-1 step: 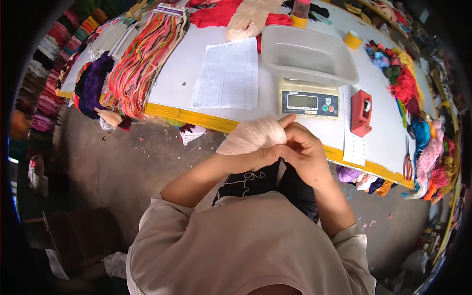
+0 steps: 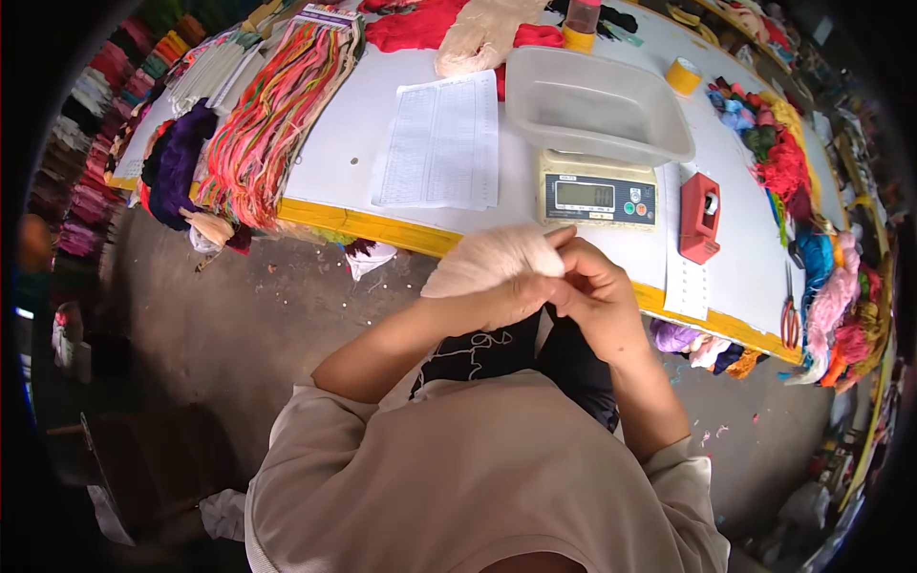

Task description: Weighing bundles of yarn and attaching identification labels.

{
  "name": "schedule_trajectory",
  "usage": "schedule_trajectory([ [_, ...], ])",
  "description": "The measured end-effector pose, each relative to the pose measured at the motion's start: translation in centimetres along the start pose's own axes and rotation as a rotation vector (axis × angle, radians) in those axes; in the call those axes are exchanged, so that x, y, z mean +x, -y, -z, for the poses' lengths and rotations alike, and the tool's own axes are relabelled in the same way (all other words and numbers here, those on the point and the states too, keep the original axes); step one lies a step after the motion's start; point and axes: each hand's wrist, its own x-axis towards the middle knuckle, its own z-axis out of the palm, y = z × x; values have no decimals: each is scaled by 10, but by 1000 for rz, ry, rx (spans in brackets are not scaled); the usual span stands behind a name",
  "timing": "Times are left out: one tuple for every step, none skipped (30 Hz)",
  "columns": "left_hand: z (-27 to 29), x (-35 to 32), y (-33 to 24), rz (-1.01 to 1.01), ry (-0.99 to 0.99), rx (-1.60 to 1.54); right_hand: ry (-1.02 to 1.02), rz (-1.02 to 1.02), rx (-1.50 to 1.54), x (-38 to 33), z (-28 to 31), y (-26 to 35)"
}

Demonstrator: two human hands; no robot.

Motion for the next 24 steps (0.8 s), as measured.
schedule_trajectory([
  [-9, 2, 2, 62, -79, -407, -55, -85, 137, -3, 2, 0],
  [-16, 3, 4, 155, -127, -789, -109, -116, 297, -6, 3, 1],
  [-21, 4, 6, 126, -180, -866, -151, -159, 262, -8, 4, 0],
  [-25, 4, 6, 100, -200, -886, -152, -189, 236, -9, 6, -1],
  [-26, 4, 6, 164, -238, -838, -187, -101, 22, -9, 7, -1],
  [-27, 4, 5, 186, -279, -797, -218, -11, -190, -9, 8, -1],
  [-26, 4, 3, 174, -301, -796, -225, 15, -284, -8, 9, -1],
  [-25, 5, 1, 214, -318, -793, -239, 11, -286, -7, 9, -1],
  [-23, 6, 0, 230, -304, -850, -237, 33, -258, -6, 9, 0],
  [-21, 7, -2, 189, -278, -933, -237, 33, -240, -5, 9, 1],
  [-20, 8, -3, 246, -289, -911, -235, 52, -234, -4, 9, 2],
  [-20, 9, -3, 242, -272, -960, -249, -51, -1, -4, 9, 3],
  [-20, 10, -3, 240, -254, -1008, -268, -132, 242, -3, 8, 3],
  [-20, 10, -3, 238, -254, -1009, -260, -154, 232, -4, 8, 4],
  [-21, 10, -2, 217, -287, -993, -249, -164, 233, -3, 8, 4],
  [-22, 10, 0, 152, -308, -996, -218, -171, 234, -4, 7, 3],
  [-23, 10, 1, 194, -318, -976, -239, -173, 233, -4, 8, 3],
  [-23, 11, 2, 202, -299, -970, -225, -91, 29, -4, 8, 2],
  [-22, 11, 4, 173, -266, -978, -211, -10, -176, -4, 9, 2],
  [-22, 12, 4, 209, -274, -964, -215, -9, -179, -4, 9, 1],
  [-21, 14, 5, 125, -227, -977, -284, 28, -127, -5, 9, 2],
  [-20, 15, 4, 40, -180, -989, -364, 58, -79, -5, 9, 2],
  [-20, 17, 4, 37, -175, -991, -384, 33, -33, -6, 8, 3],
  [-20, 19, 3, 32, -169, -975, -366, 40, -39, -7, 8, 4],
])
